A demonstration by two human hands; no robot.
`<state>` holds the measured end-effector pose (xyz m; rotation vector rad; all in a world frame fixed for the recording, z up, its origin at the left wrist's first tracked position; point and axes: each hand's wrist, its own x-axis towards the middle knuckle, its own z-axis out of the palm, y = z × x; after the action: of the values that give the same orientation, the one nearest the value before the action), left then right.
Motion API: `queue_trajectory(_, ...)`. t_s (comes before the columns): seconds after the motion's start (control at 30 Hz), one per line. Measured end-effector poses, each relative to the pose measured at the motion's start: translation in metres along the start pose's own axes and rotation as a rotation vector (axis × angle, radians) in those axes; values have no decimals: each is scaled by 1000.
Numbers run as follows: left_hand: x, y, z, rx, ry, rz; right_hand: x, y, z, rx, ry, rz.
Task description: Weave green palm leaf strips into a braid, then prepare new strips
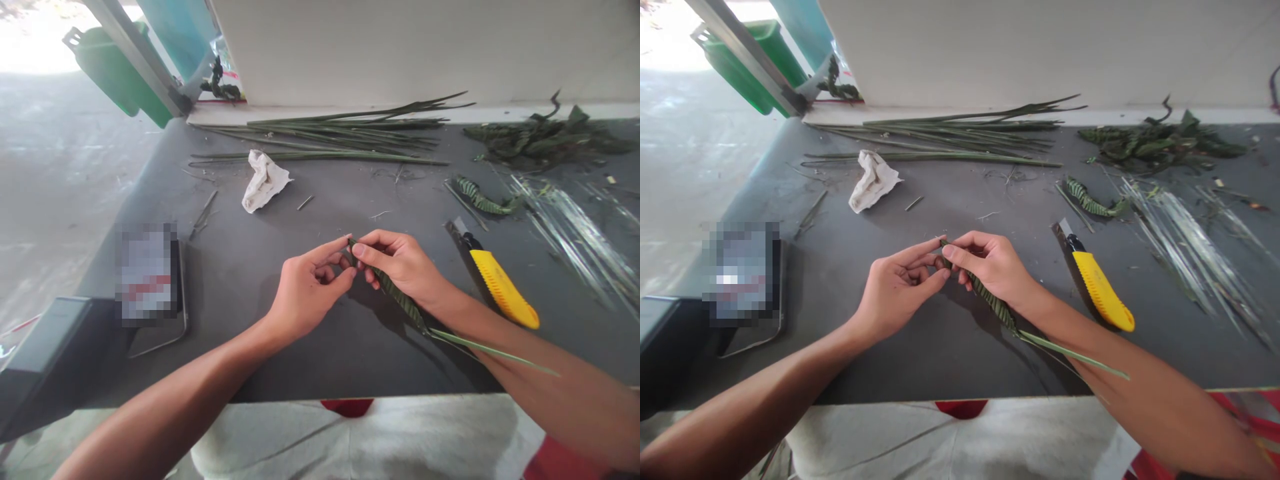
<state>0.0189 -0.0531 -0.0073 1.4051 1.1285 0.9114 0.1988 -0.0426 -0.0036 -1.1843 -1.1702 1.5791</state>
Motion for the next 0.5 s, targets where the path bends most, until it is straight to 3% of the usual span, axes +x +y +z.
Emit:
queue_trajectory(0.33, 1, 9, -2, -189, -115, -103, -2, 0, -1, 89, -22, 23)
queue_trajectory(0.5, 1, 10, -2, -168, -103, -120, -1, 0, 0, 72, -43, 29)
